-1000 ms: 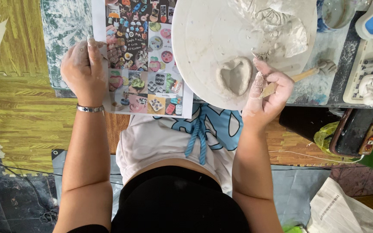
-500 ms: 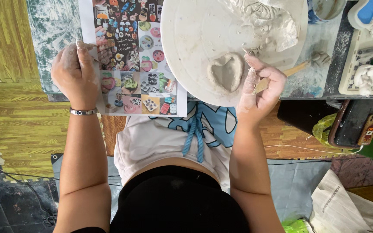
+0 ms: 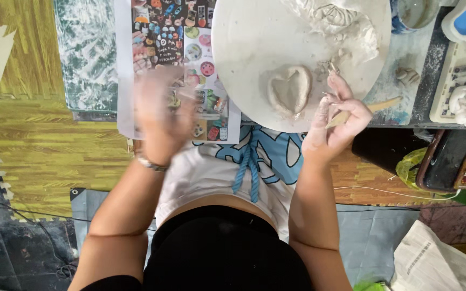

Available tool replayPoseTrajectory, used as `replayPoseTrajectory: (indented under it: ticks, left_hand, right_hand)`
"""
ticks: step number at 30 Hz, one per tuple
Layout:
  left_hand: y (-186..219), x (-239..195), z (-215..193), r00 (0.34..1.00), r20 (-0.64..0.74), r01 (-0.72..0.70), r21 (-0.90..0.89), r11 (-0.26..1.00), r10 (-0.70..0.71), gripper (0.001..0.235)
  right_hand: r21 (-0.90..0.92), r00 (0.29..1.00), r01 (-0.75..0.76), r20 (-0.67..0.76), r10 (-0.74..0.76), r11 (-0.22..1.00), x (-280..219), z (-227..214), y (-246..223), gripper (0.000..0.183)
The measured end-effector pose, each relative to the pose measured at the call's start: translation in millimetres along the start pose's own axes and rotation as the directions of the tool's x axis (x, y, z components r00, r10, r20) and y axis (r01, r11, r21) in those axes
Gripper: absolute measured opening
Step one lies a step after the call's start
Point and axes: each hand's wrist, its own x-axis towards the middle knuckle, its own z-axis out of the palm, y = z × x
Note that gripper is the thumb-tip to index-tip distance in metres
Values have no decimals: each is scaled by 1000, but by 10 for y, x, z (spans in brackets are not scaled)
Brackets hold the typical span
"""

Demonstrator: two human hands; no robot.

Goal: The person shapes a small lump of clay into a heart-shaped bowl using a wooden stick and their fingers. They repeatedly smooth the interior and edges, occasionally dip the stick in water, and adjust the clay's form on a white plate.

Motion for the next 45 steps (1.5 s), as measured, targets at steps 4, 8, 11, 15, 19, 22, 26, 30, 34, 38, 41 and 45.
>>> replayPoseTrajectory:
  ticks: [4,8,11,15,19,22,26,30,34,38,41,45]
  left_hand:
    - [437,192,357,946,207,-204,-225,953,252,61]
    - [513,391,565,942,227,-188,-245,951,245,70]
    - [475,405,631,947,199,-219,-174,960,252,69]
    - [437,333,681,951,210,-210,-105,972,228,69]
    - [476,315,685,958,208,-177,-103,979,195,63]
    - [491,332,654,952,248,-158,-102,982,179,58]
    - [491,345,627,940,274,-181,-96,979,201,52]
    - [486,342,619,936,284,-190,-89,978,208,53]
    - [495,355,605,932,290,-199,-88,976,216,53]
    - [491,385,566,919,332,-190,-99,977,213,54]
    - [508,400,551,914,347,-201,-62,978,210,53]
    - [549,378,598,925,315,-215,-19,976,210,55]
  right_hand:
    - [-187,994,35,108,-15,982,-32,-17,-57,28]
    - [-140,975,55,222,-23,989,23,-34,-153,29]
    - [-126,955,72,294,-32,989,69,-29,-203,29]
    - [-260,917,181,393,-67,949,63,3,-210,32]
    - [-249,912,174,407,-60,953,66,18,-209,31]
    - [-278,910,201,408,-73,939,61,23,-228,32]
    - [-322,903,240,421,-89,916,66,11,-246,34]
    - [-315,912,184,409,-41,931,84,23,-257,35]
    - [-397,894,300,434,-110,867,96,11,-264,38]
    - [-300,915,244,387,-117,922,67,14,-225,35]
    - [-247,939,152,339,-61,957,32,34,-198,32]
    - [-246,943,124,330,-37,961,29,43,-173,31]
